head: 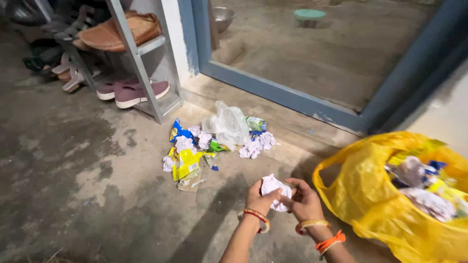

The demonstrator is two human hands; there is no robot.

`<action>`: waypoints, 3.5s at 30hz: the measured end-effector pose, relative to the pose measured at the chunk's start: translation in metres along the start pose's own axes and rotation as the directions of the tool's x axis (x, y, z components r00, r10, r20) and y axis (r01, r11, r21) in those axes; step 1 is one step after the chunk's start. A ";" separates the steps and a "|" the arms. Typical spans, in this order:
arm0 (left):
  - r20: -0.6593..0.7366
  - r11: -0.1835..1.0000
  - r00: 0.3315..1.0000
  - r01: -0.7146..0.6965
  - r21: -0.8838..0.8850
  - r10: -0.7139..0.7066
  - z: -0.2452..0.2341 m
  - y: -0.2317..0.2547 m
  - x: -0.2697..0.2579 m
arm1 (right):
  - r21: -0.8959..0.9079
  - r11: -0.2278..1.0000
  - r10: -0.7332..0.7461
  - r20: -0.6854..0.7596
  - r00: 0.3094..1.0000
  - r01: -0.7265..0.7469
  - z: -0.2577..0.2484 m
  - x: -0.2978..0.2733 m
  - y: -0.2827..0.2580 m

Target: The person picks up crumpled paper and plastic wrappers from the floor and places them into a yellow trash bag. The person handles items one at a time, folding them before disposal.

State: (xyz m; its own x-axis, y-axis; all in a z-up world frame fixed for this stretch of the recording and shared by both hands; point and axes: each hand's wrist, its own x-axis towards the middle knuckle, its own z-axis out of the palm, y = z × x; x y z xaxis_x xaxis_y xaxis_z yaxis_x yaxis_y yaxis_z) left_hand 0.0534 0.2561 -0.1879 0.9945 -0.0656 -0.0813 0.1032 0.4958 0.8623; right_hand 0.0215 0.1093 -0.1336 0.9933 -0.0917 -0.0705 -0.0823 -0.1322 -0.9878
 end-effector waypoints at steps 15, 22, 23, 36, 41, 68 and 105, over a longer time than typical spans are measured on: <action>0.124 0.955 0.957 0.240 0.174 -0.263 0.061 0.106 -0.104 | 0.156 0.987 0.051 -0.085 0.995 -0.037 -0.113 -0.058 -0.063; -0.076 0.978 0.989 0.116 -0.171 -0.130 0.078 0.091 -0.102 | 0.203 0.979 0.056 -0.147 0.988 -0.025 -0.131 -0.088 -0.090; -0.141 0.980 0.987 0.047 -0.194 -0.075 0.085 0.086 -0.102 | 0.188 0.981 0.069 -0.158 0.985 -0.039 -0.132 -0.094 -0.095; -0.204 0.404 0.730 -0.106 0.909 0.653 0.164 0.116 -0.173 | 0.003 0.980 -0.193 -0.176 0.965 0.197 -0.140 -0.122 -0.107; -0.164 0.940 0.982 -0.038 0.338 0.098 0.178 0.111 -0.164 | -0.118 0.950 -0.301 -0.093 0.949 0.289 -0.121 -0.140 -0.119; -0.071 0.977 0.975 0.209 -0.042 -0.212 0.174 0.110 -0.159 | 0.042 0.962 -0.254 -0.214 0.943 0.269 -0.135 -0.131 -0.131; -0.156 0.998 0.986 -0.055 -0.028 0.050 0.181 0.090 -0.138 | -0.072 0.980 -0.195 -0.156 0.968 0.186 -0.136 -0.152 -0.137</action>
State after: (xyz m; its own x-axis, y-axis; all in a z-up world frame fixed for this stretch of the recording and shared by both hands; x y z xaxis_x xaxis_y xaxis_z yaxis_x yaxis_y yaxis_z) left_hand -0.0772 0.1529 -0.0090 0.9887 0.0954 -0.1153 0.0488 0.5230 0.8510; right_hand -0.1295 0.0069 0.0317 0.9651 -0.2173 0.1460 0.0980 -0.2172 -0.9712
